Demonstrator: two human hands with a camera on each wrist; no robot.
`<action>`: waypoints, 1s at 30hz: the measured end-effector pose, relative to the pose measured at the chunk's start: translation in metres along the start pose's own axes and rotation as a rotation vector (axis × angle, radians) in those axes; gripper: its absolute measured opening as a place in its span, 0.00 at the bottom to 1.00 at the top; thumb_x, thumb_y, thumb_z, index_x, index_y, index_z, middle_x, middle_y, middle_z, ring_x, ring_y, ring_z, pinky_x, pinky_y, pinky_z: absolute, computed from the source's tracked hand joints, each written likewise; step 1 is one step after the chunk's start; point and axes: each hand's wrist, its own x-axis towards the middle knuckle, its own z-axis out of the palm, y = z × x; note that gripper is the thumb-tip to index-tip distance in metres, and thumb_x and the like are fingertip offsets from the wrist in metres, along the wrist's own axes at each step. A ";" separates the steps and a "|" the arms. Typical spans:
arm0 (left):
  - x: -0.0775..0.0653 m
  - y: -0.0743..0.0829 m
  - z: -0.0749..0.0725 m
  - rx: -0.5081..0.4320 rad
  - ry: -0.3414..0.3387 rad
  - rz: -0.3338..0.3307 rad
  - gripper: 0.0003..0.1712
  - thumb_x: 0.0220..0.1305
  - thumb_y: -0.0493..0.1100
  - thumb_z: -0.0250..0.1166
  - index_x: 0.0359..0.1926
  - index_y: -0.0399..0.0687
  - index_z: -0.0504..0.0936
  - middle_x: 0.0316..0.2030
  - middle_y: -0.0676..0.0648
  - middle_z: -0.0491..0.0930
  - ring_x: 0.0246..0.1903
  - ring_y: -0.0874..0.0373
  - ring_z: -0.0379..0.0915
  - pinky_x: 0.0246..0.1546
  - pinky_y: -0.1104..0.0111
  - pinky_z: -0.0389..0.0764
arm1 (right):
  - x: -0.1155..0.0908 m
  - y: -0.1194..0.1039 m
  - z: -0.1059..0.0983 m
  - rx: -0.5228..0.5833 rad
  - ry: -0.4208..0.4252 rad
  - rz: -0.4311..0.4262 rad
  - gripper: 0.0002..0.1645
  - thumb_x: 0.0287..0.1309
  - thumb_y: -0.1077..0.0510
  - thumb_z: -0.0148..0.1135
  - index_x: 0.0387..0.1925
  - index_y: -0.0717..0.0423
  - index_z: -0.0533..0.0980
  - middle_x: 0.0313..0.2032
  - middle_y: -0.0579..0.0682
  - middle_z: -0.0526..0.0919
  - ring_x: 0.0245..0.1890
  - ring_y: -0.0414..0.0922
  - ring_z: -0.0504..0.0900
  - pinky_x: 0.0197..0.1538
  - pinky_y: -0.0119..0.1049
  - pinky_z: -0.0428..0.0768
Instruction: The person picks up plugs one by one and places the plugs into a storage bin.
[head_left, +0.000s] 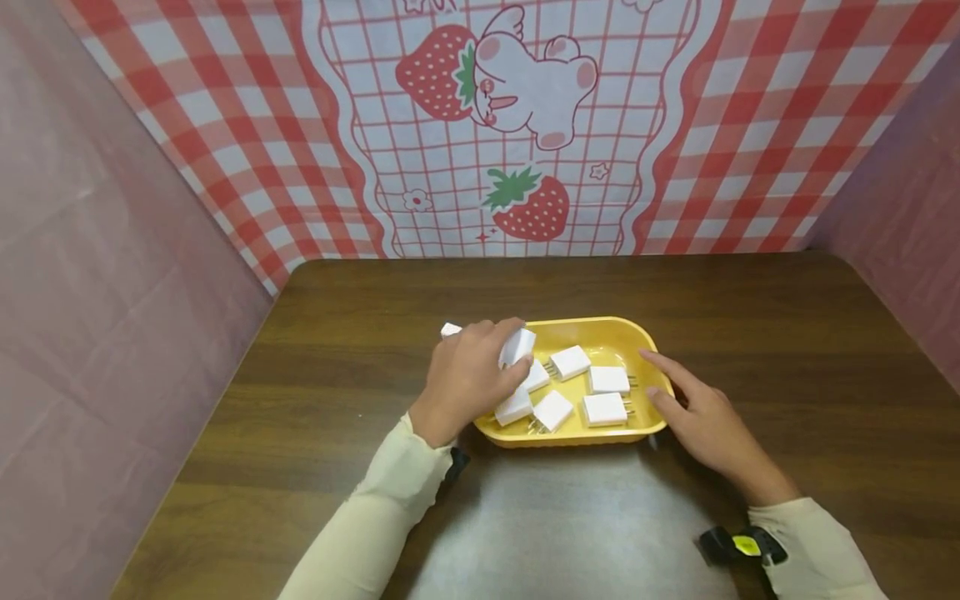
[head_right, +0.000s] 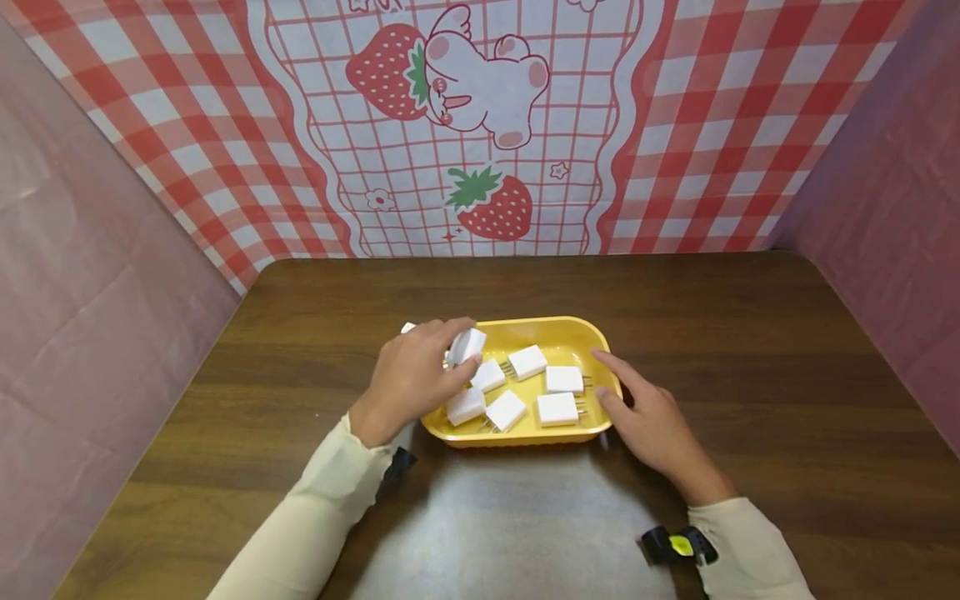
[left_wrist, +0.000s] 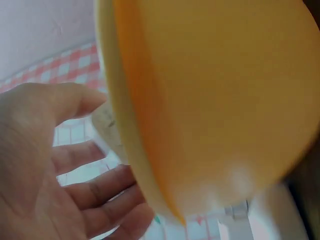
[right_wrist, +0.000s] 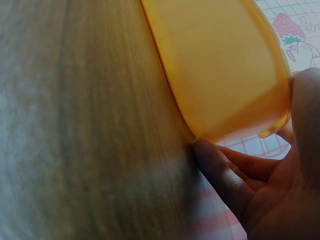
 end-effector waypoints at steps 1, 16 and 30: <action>0.001 0.004 0.001 0.006 -0.024 0.013 0.28 0.64 0.60 0.64 0.61 0.54 0.81 0.40 0.48 0.85 0.31 0.57 0.77 0.26 0.62 0.76 | 0.000 0.000 0.000 -0.001 -0.001 0.003 0.34 0.75 0.45 0.50 0.77 0.44 0.57 0.71 0.66 0.63 0.67 0.67 0.64 0.60 0.71 0.63; 0.023 0.055 0.021 0.122 -0.274 0.161 0.16 0.64 0.53 0.66 0.52 0.59 0.82 0.29 0.54 0.79 0.27 0.59 0.72 0.19 0.65 0.70 | 0.000 0.001 -0.001 -0.011 0.012 -0.010 0.33 0.74 0.46 0.50 0.77 0.45 0.59 0.70 0.66 0.64 0.67 0.68 0.65 0.60 0.70 0.63; 0.022 0.060 0.032 0.159 -0.258 0.155 0.19 0.64 0.55 0.65 0.54 0.59 0.82 0.30 0.52 0.80 0.29 0.56 0.76 0.20 0.62 0.71 | 0.000 0.002 0.001 -0.002 0.016 -0.014 0.33 0.74 0.47 0.51 0.76 0.44 0.59 0.70 0.65 0.65 0.65 0.66 0.66 0.60 0.70 0.64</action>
